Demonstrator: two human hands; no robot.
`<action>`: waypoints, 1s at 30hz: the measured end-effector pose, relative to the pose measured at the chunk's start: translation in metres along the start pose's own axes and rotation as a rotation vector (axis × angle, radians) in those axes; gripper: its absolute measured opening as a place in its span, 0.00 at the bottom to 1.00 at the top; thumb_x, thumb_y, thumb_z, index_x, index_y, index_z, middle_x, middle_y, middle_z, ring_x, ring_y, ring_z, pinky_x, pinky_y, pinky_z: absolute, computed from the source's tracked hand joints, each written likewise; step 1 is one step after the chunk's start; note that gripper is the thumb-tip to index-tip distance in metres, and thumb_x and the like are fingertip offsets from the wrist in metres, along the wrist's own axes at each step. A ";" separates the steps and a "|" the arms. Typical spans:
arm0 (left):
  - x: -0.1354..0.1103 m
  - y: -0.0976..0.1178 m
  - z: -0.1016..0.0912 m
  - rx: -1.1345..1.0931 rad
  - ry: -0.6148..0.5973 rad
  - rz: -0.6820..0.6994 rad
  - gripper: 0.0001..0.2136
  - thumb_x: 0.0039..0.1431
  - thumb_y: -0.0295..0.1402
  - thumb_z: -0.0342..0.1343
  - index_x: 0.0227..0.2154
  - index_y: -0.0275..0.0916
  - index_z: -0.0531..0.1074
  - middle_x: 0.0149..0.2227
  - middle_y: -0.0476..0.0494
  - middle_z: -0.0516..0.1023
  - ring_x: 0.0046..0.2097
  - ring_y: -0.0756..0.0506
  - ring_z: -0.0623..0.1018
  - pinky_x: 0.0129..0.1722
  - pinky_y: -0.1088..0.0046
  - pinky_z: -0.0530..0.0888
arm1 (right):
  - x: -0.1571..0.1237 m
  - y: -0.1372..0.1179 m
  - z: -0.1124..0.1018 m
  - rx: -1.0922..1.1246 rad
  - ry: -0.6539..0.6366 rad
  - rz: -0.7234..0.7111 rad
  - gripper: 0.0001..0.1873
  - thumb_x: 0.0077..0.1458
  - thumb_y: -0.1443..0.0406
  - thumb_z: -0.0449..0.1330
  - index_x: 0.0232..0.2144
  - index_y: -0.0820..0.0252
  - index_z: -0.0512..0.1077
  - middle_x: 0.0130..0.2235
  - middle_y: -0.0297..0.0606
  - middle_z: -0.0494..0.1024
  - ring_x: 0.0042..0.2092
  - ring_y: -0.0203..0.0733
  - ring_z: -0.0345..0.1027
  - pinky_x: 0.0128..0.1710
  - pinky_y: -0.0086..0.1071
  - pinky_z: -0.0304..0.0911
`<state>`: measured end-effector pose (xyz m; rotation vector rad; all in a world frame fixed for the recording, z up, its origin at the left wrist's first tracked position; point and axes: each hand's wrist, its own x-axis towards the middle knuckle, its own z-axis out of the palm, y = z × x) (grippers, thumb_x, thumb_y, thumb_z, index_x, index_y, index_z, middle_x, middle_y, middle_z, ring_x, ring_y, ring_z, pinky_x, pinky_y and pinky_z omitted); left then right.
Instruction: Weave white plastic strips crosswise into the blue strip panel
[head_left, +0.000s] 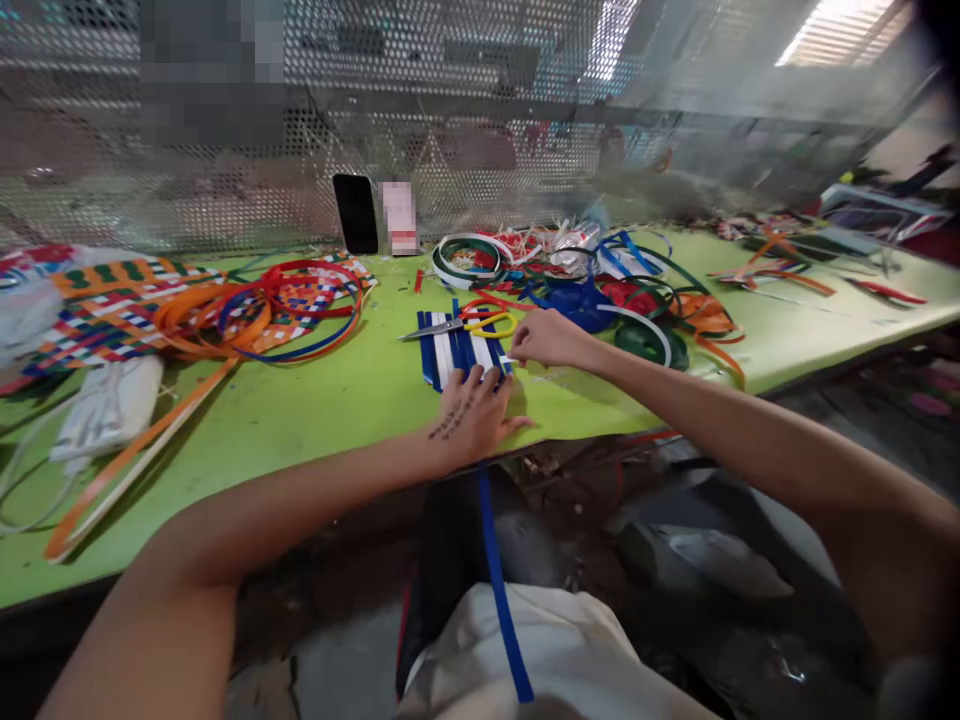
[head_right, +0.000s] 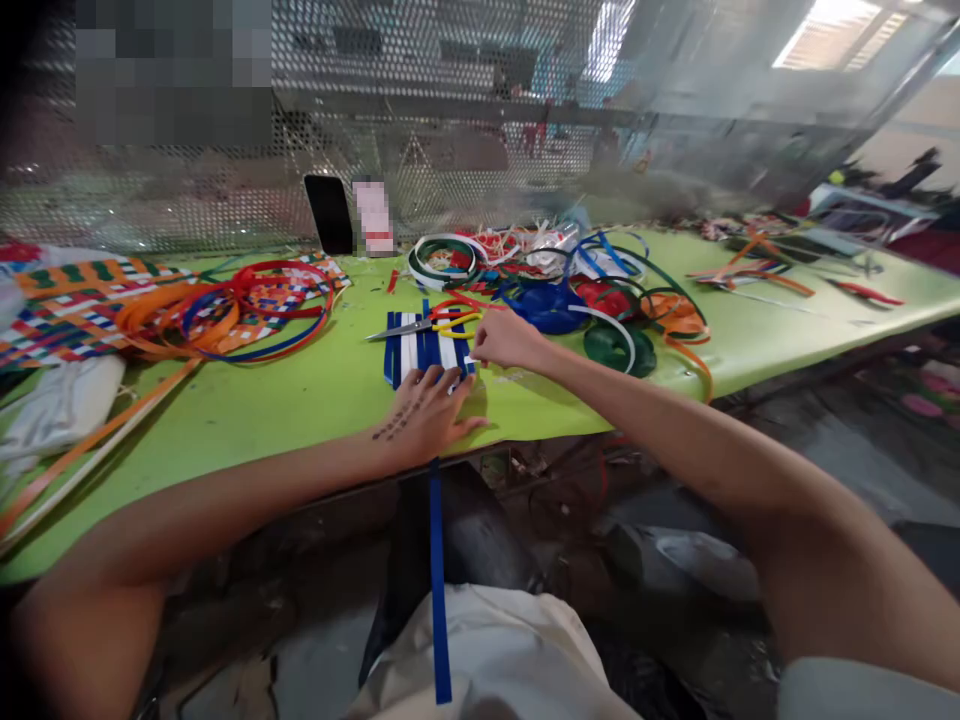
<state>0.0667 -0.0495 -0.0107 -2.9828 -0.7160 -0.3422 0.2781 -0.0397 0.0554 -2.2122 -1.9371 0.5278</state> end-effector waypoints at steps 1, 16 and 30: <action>0.001 0.000 0.002 -0.018 -0.017 -0.003 0.33 0.73 0.59 0.52 0.66 0.36 0.70 0.59 0.31 0.78 0.58 0.30 0.75 0.53 0.54 0.67 | 0.004 0.000 0.002 -0.034 0.003 -0.002 0.09 0.57 0.67 0.67 0.26 0.61 0.84 0.28 0.40 0.84 0.28 0.39 0.75 0.28 0.30 0.64; 0.006 -0.005 0.007 -0.055 -0.022 0.017 0.34 0.74 0.60 0.48 0.62 0.32 0.73 0.57 0.31 0.79 0.57 0.30 0.75 0.54 0.53 0.68 | 0.023 -0.025 0.008 -0.301 0.035 -0.135 0.06 0.50 0.72 0.71 0.23 0.63 0.80 0.22 0.43 0.76 0.31 0.50 0.73 0.36 0.42 0.70; 0.006 -0.010 0.015 -0.043 0.029 0.049 0.33 0.75 0.59 0.48 0.62 0.33 0.74 0.56 0.32 0.80 0.57 0.31 0.75 0.56 0.55 0.66 | 0.016 -0.025 0.001 -0.101 -0.061 -0.033 0.11 0.55 0.71 0.65 0.21 0.65 0.81 0.21 0.43 0.79 0.28 0.45 0.77 0.34 0.36 0.73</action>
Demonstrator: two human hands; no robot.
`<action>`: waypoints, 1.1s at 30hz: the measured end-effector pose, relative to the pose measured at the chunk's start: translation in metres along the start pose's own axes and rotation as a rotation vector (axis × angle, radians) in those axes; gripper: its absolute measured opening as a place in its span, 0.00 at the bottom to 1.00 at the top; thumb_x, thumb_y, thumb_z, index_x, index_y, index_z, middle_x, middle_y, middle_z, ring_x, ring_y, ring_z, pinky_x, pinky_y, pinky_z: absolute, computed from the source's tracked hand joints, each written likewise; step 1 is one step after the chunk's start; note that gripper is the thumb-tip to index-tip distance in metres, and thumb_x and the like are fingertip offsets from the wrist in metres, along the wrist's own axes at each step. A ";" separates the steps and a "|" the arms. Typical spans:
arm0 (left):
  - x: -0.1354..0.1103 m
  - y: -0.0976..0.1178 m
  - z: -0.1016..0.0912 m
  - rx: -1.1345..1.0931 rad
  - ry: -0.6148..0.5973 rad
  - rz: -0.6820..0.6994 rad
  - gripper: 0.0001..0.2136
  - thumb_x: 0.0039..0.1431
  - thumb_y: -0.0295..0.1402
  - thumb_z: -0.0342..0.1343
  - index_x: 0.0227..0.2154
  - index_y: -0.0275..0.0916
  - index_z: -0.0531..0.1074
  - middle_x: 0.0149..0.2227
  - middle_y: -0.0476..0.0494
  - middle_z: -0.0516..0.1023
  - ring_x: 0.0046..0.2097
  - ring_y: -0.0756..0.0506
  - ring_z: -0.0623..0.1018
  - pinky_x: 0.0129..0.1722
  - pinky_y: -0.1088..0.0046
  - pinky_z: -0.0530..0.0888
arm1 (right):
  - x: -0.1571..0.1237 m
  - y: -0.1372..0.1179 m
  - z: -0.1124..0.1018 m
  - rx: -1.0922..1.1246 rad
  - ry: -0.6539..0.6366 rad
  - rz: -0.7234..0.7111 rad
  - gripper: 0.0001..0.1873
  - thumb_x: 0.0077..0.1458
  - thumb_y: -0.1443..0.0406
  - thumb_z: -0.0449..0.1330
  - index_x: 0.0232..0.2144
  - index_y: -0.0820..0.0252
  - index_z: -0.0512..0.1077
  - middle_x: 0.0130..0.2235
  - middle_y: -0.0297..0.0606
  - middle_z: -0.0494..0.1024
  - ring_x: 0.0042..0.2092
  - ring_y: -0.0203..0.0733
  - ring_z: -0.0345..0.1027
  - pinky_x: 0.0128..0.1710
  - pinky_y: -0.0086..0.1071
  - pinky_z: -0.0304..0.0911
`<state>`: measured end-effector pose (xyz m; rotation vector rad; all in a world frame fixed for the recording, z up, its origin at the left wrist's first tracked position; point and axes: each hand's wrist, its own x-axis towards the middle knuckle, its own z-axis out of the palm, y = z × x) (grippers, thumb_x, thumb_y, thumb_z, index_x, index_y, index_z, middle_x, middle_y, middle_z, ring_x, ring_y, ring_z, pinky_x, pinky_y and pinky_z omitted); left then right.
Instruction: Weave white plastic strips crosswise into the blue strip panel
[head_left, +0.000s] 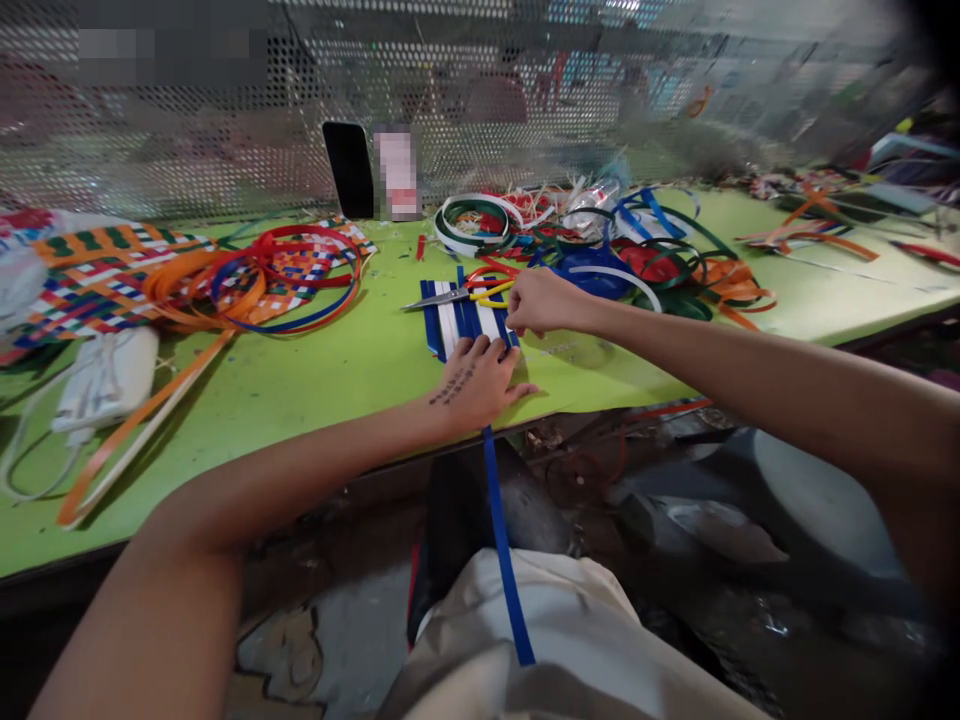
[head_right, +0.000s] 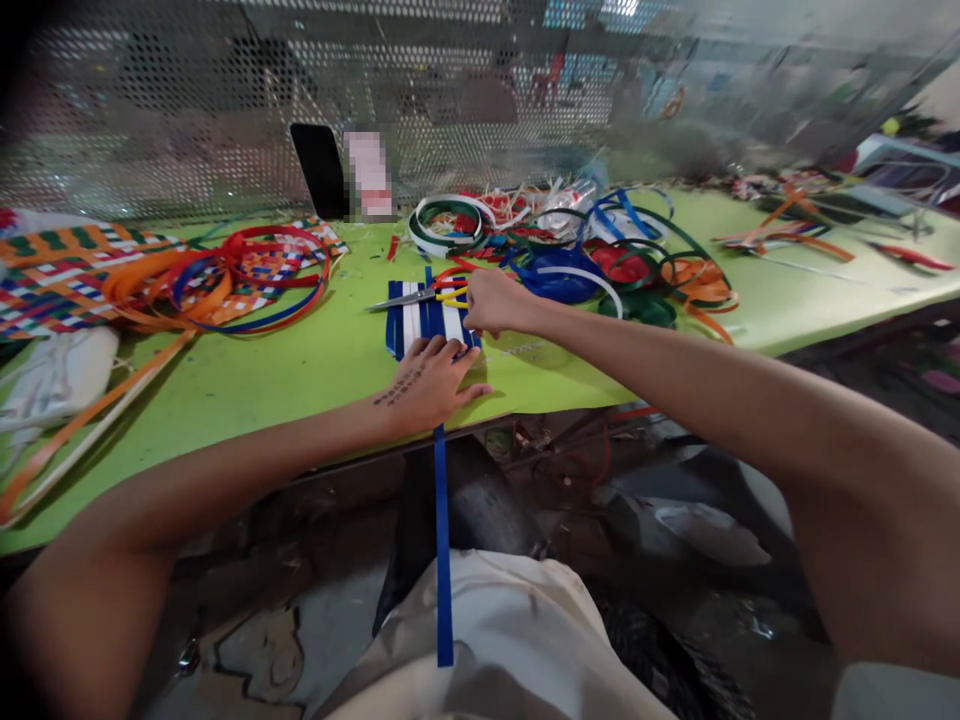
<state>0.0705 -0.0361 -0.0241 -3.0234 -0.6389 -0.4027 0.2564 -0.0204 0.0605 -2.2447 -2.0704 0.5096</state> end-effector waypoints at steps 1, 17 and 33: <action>0.000 0.000 0.001 0.003 0.005 0.001 0.34 0.75 0.60 0.48 0.63 0.32 0.73 0.56 0.32 0.80 0.57 0.31 0.75 0.56 0.54 0.66 | 0.000 -0.001 0.000 0.009 0.003 -0.007 0.12 0.55 0.71 0.65 0.21 0.64 0.81 0.20 0.43 0.78 0.27 0.45 0.76 0.34 0.35 0.72; -0.001 -0.003 -0.001 -0.006 0.017 0.010 0.32 0.76 0.58 0.47 0.63 0.35 0.74 0.55 0.32 0.80 0.56 0.32 0.75 0.57 0.54 0.65 | -0.004 -0.019 0.003 -0.118 -0.048 -0.049 0.10 0.54 0.73 0.67 0.21 0.63 0.80 0.16 0.39 0.73 0.24 0.44 0.72 0.31 0.38 0.73; -0.001 0.001 -0.004 -0.001 -0.005 -0.003 0.34 0.76 0.58 0.46 0.67 0.34 0.72 0.56 0.30 0.79 0.57 0.31 0.74 0.59 0.53 0.63 | 0.030 -0.011 0.012 -0.132 -0.102 -0.063 0.12 0.46 0.74 0.73 0.19 0.61 0.76 0.16 0.36 0.71 0.29 0.47 0.73 0.35 0.41 0.73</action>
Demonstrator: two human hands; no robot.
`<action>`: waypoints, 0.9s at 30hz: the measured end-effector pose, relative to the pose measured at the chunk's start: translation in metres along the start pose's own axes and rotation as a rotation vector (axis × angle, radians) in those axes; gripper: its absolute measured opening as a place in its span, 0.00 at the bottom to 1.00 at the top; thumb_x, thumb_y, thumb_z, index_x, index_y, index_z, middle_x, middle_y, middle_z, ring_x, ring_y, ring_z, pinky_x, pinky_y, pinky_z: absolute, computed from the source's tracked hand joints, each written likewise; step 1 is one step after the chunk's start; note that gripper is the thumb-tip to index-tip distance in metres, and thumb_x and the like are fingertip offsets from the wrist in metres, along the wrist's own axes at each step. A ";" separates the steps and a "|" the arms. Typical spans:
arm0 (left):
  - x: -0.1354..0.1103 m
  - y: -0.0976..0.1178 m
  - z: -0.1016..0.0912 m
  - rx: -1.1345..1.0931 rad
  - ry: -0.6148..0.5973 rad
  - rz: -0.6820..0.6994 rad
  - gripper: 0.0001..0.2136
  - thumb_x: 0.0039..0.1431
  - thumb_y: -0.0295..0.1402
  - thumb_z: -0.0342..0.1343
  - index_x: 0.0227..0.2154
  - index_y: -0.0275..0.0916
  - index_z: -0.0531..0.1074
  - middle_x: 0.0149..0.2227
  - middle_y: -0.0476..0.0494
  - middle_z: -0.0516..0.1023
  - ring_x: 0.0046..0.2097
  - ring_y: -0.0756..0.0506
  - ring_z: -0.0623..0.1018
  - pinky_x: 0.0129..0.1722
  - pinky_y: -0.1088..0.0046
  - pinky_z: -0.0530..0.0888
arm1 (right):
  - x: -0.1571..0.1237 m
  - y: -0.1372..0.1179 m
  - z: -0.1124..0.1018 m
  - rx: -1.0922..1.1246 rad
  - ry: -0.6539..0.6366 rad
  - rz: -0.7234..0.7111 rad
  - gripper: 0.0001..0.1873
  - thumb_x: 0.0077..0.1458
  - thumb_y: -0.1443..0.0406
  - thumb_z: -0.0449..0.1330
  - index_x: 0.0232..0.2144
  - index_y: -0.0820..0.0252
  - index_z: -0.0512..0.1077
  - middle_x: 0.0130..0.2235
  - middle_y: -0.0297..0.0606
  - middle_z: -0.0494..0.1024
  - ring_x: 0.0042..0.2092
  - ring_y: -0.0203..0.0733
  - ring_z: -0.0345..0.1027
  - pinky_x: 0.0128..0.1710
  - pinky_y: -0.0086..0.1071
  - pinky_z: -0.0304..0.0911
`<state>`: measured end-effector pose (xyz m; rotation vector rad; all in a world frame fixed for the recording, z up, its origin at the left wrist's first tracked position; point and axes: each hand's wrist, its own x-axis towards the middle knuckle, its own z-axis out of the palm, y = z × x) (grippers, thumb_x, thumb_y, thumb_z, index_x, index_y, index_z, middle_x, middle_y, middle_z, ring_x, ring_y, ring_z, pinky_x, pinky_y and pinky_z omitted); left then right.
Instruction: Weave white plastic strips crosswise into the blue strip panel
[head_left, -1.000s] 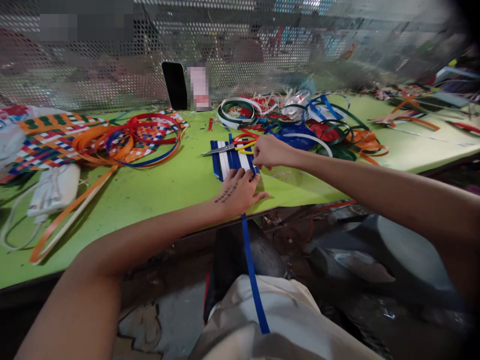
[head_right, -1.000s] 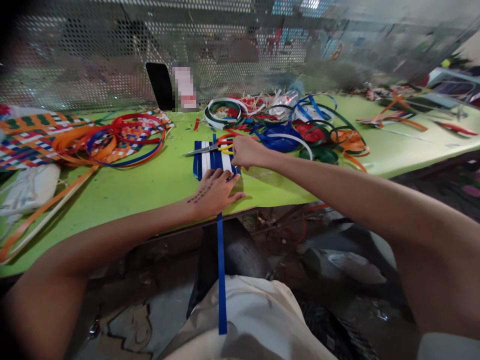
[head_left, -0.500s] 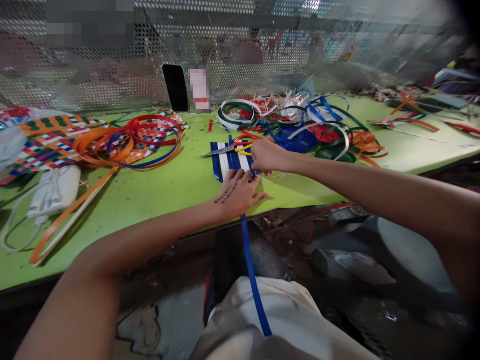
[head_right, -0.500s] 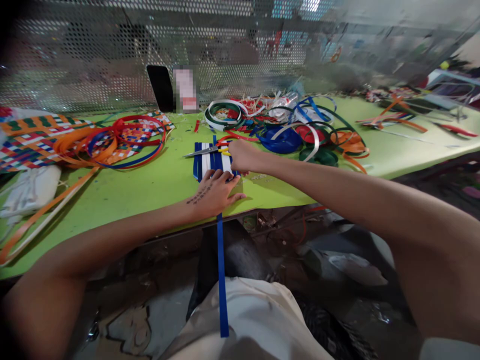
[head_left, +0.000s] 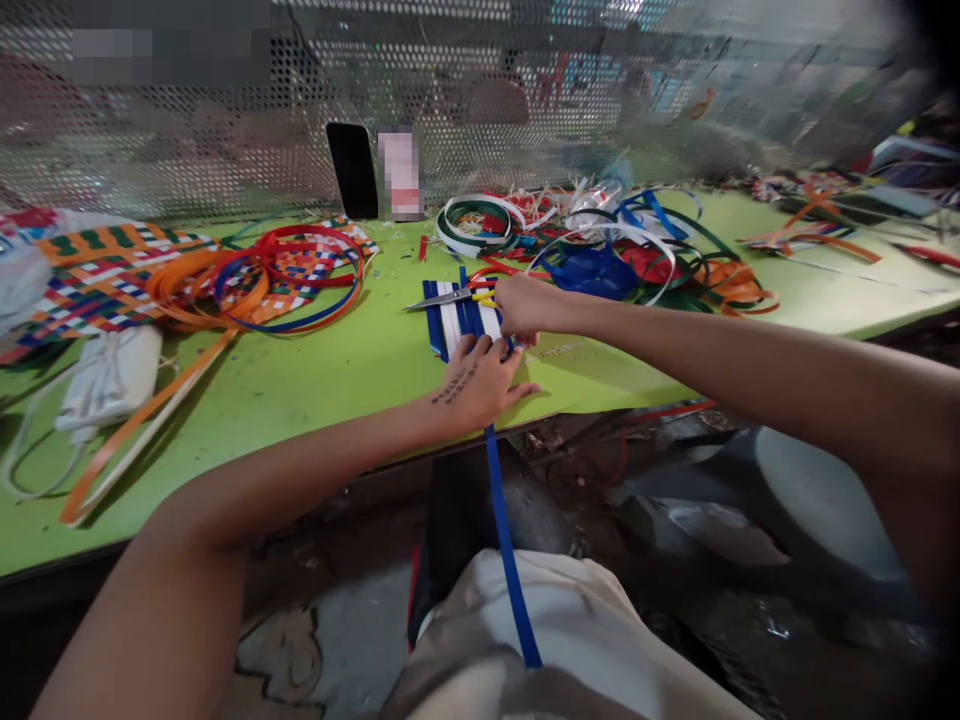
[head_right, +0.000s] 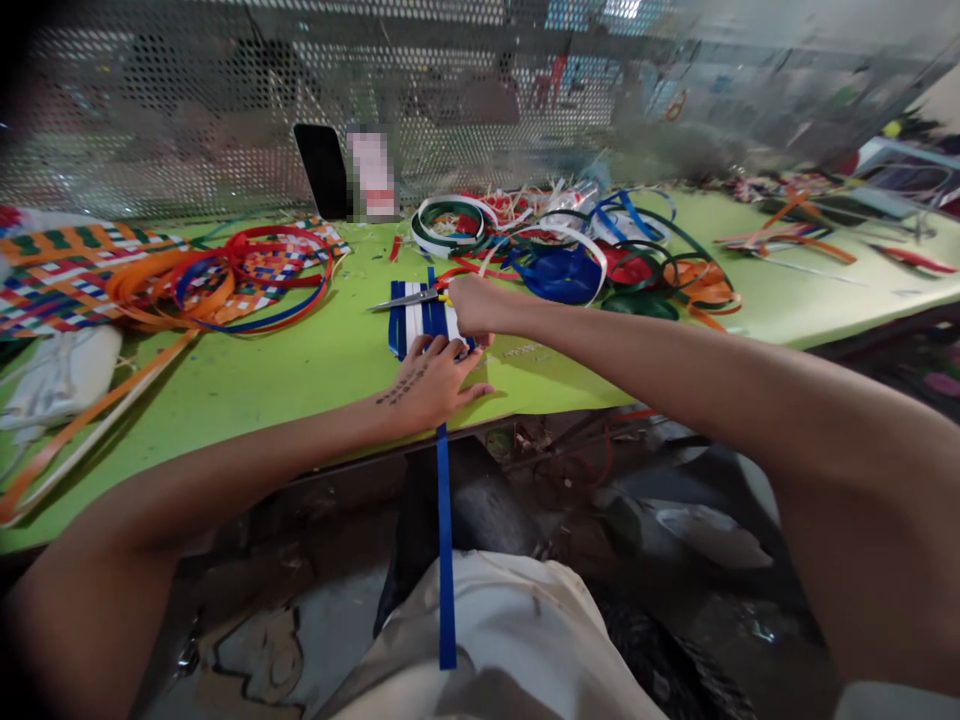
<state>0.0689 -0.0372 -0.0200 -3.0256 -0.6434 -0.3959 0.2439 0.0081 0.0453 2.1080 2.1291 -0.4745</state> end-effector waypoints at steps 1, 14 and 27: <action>0.000 0.000 0.000 0.002 0.002 0.002 0.33 0.76 0.58 0.46 0.65 0.34 0.73 0.56 0.30 0.80 0.57 0.31 0.74 0.59 0.53 0.63 | 0.003 0.004 0.000 0.035 -0.014 0.017 0.13 0.47 0.73 0.74 0.19 0.60 0.75 0.16 0.36 0.71 0.27 0.45 0.73 0.32 0.40 0.72; -0.001 -0.003 0.003 -0.005 0.018 0.025 0.32 0.76 0.58 0.46 0.63 0.34 0.74 0.54 0.32 0.80 0.56 0.32 0.75 0.58 0.53 0.64 | -0.003 0.031 0.005 0.208 -0.080 0.043 0.18 0.54 0.61 0.76 0.20 0.59 0.75 0.18 0.37 0.76 0.20 0.39 0.69 0.23 0.36 0.72; 0.001 -0.006 0.001 0.008 0.010 0.035 0.29 0.77 0.56 0.47 0.61 0.36 0.75 0.51 0.33 0.82 0.54 0.33 0.75 0.53 0.55 0.65 | -0.021 0.059 0.033 0.331 0.207 0.004 0.12 0.54 0.58 0.73 0.26 0.59 0.79 0.25 0.33 0.79 0.28 0.38 0.70 0.31 0.32 0.59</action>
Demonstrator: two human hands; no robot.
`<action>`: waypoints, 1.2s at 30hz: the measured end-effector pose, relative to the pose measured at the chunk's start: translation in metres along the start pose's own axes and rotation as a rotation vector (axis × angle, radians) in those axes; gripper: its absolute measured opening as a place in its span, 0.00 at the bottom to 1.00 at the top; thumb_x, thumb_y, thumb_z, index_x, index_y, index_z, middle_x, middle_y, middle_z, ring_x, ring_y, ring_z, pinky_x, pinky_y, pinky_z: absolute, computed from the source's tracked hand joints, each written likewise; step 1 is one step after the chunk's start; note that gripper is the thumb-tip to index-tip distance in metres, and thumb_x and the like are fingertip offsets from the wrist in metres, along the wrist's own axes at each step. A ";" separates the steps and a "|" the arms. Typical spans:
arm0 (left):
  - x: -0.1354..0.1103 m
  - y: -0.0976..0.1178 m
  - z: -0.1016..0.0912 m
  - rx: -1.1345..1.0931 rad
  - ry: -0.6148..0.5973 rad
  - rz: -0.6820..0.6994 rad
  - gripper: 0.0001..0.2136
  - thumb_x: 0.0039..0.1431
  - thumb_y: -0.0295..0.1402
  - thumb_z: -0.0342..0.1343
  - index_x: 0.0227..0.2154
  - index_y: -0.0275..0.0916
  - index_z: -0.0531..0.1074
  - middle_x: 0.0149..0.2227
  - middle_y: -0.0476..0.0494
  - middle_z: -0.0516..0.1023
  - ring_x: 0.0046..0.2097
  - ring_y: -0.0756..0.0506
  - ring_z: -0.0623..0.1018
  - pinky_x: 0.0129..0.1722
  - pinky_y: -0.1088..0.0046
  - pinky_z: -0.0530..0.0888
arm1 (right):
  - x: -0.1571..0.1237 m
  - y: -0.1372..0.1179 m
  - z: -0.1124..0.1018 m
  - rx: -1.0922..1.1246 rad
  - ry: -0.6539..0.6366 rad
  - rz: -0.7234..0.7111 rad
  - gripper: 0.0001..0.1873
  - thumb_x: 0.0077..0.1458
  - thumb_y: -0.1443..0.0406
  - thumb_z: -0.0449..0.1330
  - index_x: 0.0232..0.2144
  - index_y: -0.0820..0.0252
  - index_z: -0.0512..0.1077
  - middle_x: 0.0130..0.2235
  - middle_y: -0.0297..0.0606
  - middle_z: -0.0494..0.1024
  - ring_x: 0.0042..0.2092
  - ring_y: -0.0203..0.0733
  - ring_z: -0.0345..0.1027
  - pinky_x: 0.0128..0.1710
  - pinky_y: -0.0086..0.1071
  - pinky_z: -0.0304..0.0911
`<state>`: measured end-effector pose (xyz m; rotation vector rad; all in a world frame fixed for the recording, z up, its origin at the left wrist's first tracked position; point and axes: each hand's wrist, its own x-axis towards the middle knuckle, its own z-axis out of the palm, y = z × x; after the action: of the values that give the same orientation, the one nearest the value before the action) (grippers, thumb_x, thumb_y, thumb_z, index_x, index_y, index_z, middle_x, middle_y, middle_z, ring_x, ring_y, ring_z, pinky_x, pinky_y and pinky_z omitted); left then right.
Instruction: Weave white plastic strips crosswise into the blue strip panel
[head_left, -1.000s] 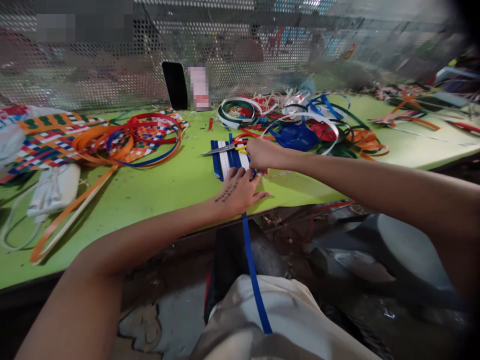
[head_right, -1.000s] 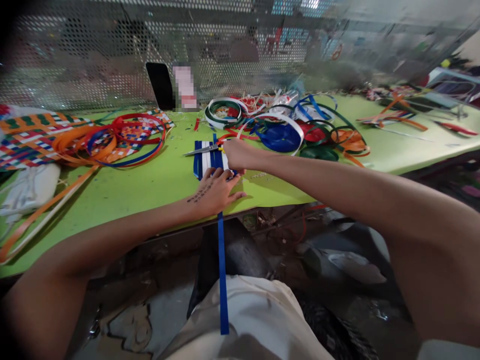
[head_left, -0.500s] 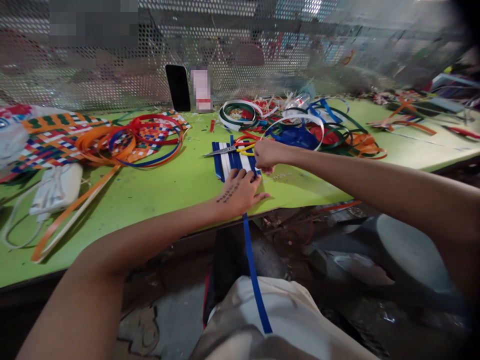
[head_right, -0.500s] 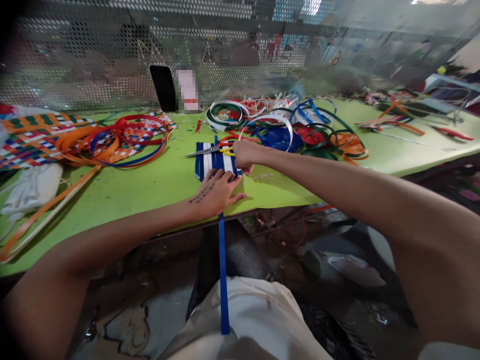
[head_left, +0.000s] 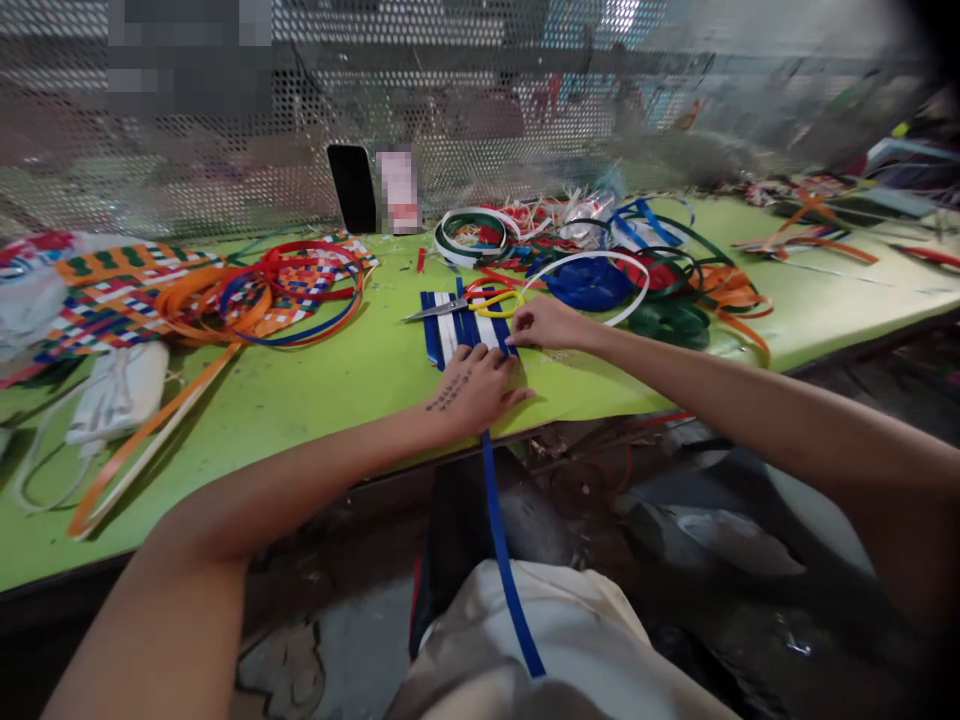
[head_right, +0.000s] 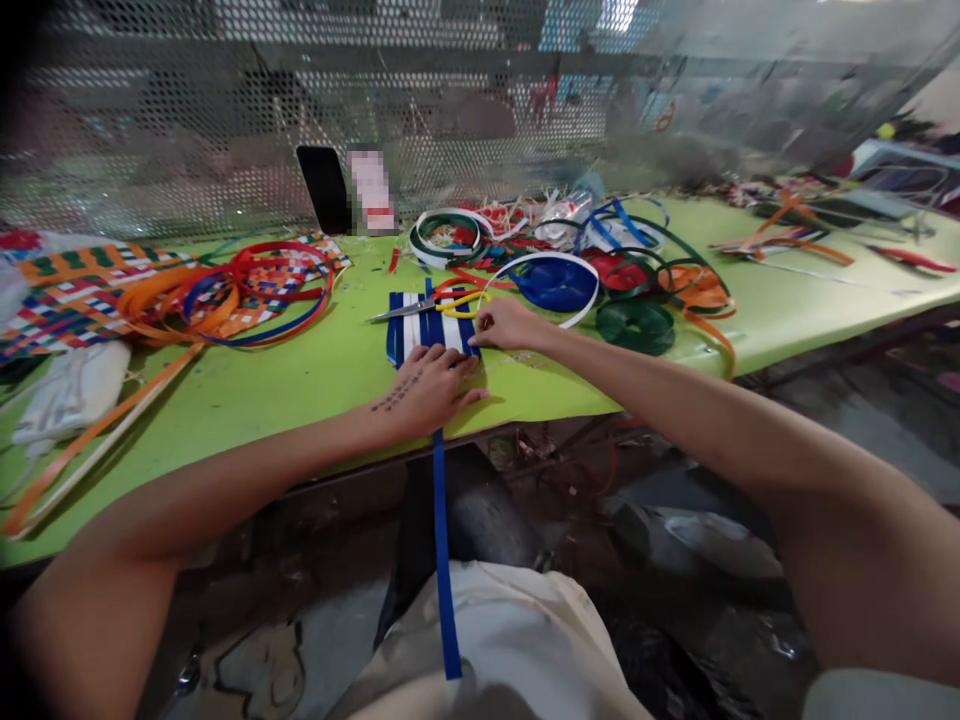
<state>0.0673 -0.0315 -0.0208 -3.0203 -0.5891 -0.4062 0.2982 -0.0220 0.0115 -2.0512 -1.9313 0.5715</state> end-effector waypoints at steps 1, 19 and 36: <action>0.000 0.000 -0.001 0.002 -0.005 -0.005 0.29 0.77 0.56 0.48 0.60 0.36 0.75 0.51 0.33 0.82 0.53 0.33 0.76 0.52 0.55 0.66 | 0.000 0.003 0.003 0.022 0.023 -0.016 0.12 0.54 0.58 0.73 0.27 0.59 0.80 0.26 0.33 0.79 0.29 0.38 0.70 0.31 0.32 0.58; 0.022 -0.028 -0.021 -0.065 -0.013 -0.112 0.13 0.78 0.36 0.50 0.48 0.40 0.79 0.52 0.40 0.83 0.56 0.36 0.76 0.57 0.54 0.67 | -0.002 0.022 0.033 0.381 0.208 -0.127 0.16 0.49 0.53 0.74 0.27 0.58 0.76 0.28 0.33 0.77 0.31 0.39 0.67 0.31 0.33 0.56; 0.063 -0.057 -0.014 -0.168 -0.260 -0.324 0.08 0.72 0.37 0.58 0.40 0.41 0.81 0.51 0.36 0.79 0.61 0.30 0.73 0.60 0.44 0.67 | -0.003 0.030 0.042 0.643 0.371 -0.174 0.27 0.56 0.41 0.69 0.29 0.57 0.76 0.30 0.37 0.77 0.32 0.41 0.64 0.33 0.37 0.57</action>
<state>0.0992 0.0433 0.0088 -3.1638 -1.1244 -0.0702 0.3054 -0.0307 -0.0388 -1.4470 -1.4424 0.6153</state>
